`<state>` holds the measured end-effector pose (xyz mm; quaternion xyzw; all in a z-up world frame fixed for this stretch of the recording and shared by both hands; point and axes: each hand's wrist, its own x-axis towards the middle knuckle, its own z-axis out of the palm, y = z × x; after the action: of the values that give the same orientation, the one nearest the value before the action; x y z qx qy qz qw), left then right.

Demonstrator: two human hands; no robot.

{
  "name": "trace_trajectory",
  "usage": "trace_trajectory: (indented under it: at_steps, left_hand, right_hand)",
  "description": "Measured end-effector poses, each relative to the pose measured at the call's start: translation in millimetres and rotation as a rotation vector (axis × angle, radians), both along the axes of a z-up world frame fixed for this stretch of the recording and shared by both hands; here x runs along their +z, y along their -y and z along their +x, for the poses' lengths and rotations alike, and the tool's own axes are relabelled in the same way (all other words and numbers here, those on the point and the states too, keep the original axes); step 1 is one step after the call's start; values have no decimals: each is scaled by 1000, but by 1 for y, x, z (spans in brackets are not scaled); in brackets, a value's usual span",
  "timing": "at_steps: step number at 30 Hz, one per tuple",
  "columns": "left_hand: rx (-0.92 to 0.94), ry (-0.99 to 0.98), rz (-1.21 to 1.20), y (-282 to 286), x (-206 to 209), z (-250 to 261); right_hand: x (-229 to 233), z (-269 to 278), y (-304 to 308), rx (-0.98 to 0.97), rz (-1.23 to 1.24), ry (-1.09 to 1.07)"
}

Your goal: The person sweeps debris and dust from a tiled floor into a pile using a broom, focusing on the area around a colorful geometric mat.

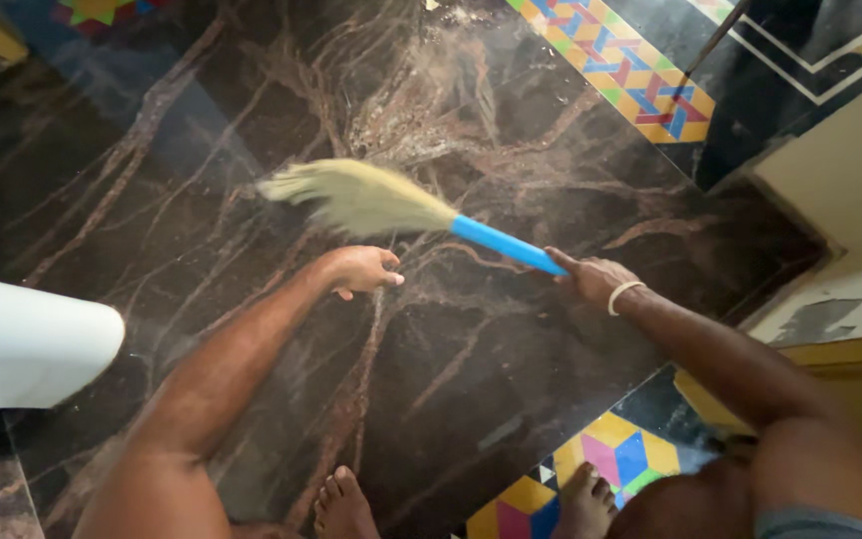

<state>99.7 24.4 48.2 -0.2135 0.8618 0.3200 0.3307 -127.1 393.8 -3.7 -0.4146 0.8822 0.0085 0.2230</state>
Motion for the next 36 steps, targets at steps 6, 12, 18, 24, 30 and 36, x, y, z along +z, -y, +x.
trace_trajectory:
  at_steps: [6, 12, 18, 24, 30, 36]
  left_hand:
    - [-10, 7, 10, -1, 3, 1]
    - [-35, 20, 22, -4, 6, 1]
    - [-82, 80, 42, -10, 9, -4]
    - [-124, 35, 22, -17, 15, -12]
    - [-71, 54, 2, -13, 12, -6]
    - [-62, 63, 92, -2, -5, 0]
  right_hand:
    - [-3, -54, 4, -146, -57, -179]
    - [-1, -32, 5, -246, -289, -122]
    - [-38, 28, -56, -274, -71, -9]
    - [-22, -21, -67, -497, 8, -99]
    - [-13, -73, -34, -530, -205, -204]
    - [-58, 3, -82, -553, -260, -79]
